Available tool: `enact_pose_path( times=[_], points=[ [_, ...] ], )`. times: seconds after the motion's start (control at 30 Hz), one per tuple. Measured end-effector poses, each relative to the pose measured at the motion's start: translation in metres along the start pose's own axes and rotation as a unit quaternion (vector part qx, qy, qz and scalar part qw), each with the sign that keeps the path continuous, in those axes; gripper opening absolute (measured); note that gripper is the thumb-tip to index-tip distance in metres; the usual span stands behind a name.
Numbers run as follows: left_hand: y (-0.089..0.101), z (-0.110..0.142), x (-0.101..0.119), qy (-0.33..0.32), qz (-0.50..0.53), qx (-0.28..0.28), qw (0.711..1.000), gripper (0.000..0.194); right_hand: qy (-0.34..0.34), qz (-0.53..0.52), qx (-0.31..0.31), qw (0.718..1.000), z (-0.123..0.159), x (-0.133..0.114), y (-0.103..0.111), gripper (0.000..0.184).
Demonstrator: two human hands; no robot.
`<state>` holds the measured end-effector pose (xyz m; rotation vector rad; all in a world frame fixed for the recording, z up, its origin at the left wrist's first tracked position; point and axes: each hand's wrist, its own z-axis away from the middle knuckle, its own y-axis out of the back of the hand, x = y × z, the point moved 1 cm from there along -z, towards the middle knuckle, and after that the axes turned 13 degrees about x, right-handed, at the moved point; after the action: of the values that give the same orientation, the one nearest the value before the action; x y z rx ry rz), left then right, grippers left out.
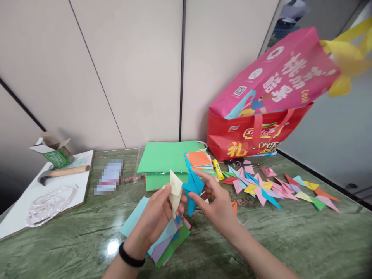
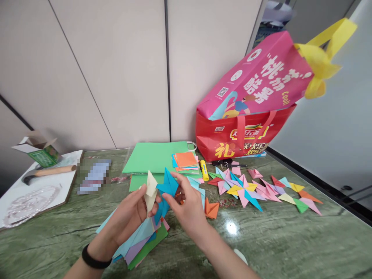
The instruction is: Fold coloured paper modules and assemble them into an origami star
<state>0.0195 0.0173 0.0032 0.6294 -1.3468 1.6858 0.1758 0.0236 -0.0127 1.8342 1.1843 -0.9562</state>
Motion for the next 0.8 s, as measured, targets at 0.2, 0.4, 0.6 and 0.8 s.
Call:
enact_pose_path(
  times=[0.2,0.4,0.6,0.8],
  points=[
    [0.001,0.001,0.001,-0.011,0.001,0.006,1.0,0.012,0.041,0.021,0.039,0.998,0.0,-0.002,0.001,0.042],
    [0.005,0.001,-0.001,-0.035,-0.025,0.005,0.999,0.022,0.063,0.017,0.057,0.996,0.001,-0.008,0.003,0.04],
    [0.006,0.0,0.0,-0.042,-0.027,-0.009,0.999,0.02,0.099,0.015,0.069,0.993,0.0,-0.01,0.005,0.039],
    [0.005,0.001,0.0,-0.043,-0.058,-0.007,0.997,0.021,0.138,0.032,0.087,0.986,0.001,-0.011,0.006,0.038]
  ],
)
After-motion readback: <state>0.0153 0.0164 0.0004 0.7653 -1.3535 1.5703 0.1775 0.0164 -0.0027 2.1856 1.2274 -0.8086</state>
